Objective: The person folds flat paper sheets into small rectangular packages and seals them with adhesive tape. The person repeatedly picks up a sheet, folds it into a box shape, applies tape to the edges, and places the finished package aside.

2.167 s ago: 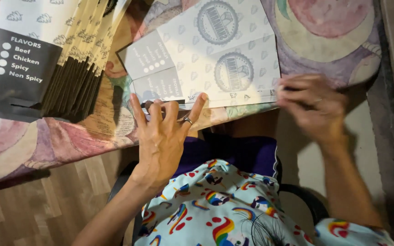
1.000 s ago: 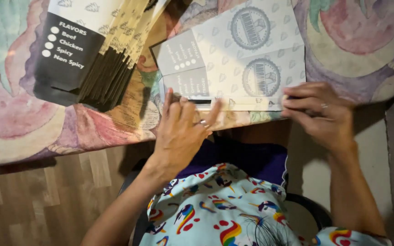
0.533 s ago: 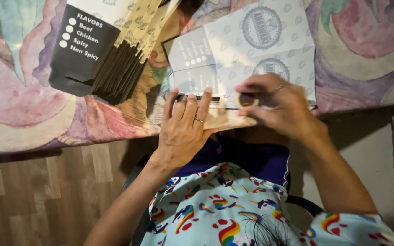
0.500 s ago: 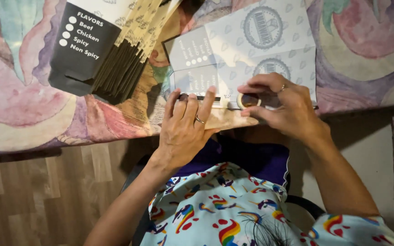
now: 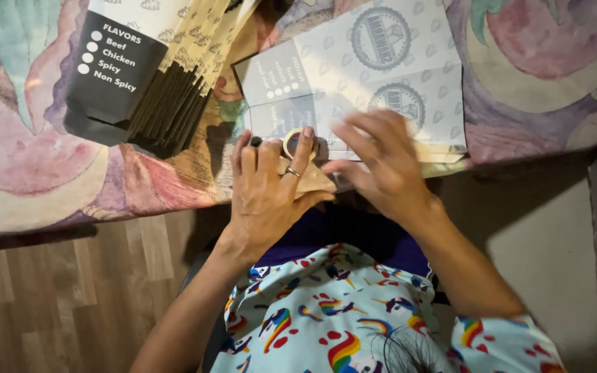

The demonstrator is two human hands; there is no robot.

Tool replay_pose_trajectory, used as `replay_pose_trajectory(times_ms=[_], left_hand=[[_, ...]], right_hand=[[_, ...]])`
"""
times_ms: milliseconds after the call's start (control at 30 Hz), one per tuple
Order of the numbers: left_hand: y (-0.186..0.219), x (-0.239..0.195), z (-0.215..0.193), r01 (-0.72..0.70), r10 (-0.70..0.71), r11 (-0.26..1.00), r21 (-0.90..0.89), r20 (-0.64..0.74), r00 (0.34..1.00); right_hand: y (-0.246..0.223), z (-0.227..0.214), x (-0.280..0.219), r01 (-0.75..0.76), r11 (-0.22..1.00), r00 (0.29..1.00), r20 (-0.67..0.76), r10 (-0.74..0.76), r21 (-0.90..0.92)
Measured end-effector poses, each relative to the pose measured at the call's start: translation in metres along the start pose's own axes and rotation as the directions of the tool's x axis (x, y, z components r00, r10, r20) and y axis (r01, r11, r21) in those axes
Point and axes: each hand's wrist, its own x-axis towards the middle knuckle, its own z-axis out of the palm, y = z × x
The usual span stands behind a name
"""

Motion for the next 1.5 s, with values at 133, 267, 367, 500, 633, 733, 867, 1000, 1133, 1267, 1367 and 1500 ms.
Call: replay_pose_trajectory(times_ms=[133, 267, 367, 500, 633, 733, 867, 1000, 1133, 1267, 1367, 1500], left_hand=[[0.004, 0.003, 0.004, 0.054, -0.055, 0.998, -0.037, -0.034, 0.998], [0.022, 0.004, 0.028, 0.045, -0.048, 0.999, -0.024, -0.137, 0.989], [0.039, 0.011, 0.041, -0.008, -0.018, 0.991, -0.135, -0.187, 0.982], [0.009, -0.006, 0.036, 0.059, -0.105, 0.974, -0.22, -0.203, 0.974], [-0.031, -0.007, -0.011, 0.088, -0.129, 0.97, -0.225, -0.172, 0.977], [-0.04, -0.011, -0.018, 0.139, -0.165, 0.978, -0.157, -0.167, 0.972], [0.007, 0.003, 0.01, 0.099, -0.159, 0.958, -0.268, -0.212, 0.964], [0.027, 0.008, 0.042, -0.054, 0.007, 0.962, -0.268, -0.171, 0.985], [-0.031, -0.014, 0.007, 0.029, -0.042, 0.996, -0.08, -0.165, 0.985], [-0.043, -0.01, -0.02, 0.159, -0.188, 0.959, -0.235, -0.106, 0.976], [-0.007, 0.006, -0.006, 0.114, -0.149, 0.961, -0.253, -0.122, 0.981], [0.031, 0.015, 0.034, -0.011, -0.006, 0.957, -0.289, -0.056, 0.998]], right_hand=[[0.006, -0.012, -0.037, 0.006, 0.981, 1.0, 0.011, -0.004, -0.196], [0.005, -0.009, -0.048, -0.033, 0.959, 0.999, 0.013, 0.039, -0.283], [0.005, -0.011, -0.043, -0.023, 0.953, 0.999, 0.028, 0.033, -0.301], [0.007, -0.017, -0.043, -0.008, 0.953, 0.997, 0.069, 0.031, -0.304], [0.006, -0.016, -0.04, -0.026, 0.968, 0.998, 0.046, 0.039, -0.251], [0.007, -0.015, -0.04, -0.023, 0.976, 1.0, 0.014, 0.027, -0.217], [0.006, -0.015, -0.041, -0.036, 0.976, 0.999, 0.022, 0.042, -0.215], [0.004, -0.017, -0.037, -0.052, 0.972, 0.997, 0.041, 0.063, -0.23], [0.007, -0.017, -0.038, -0.045, 0.973, 0.997, 0.047, 0.057, -0.226], [0.005, -0.018, -0.037, -0.053, 0.978, 0.998, 0.034, 0.061, -0.202], [0.007, -0.017, -0.039, -0.056, 0.978, 0.997, 0.036, 0.065, -0.2], [0.005, -0.02, -0.035, -0.045, 0.971, 0.996, 0.065, 0.062, -0.235]])
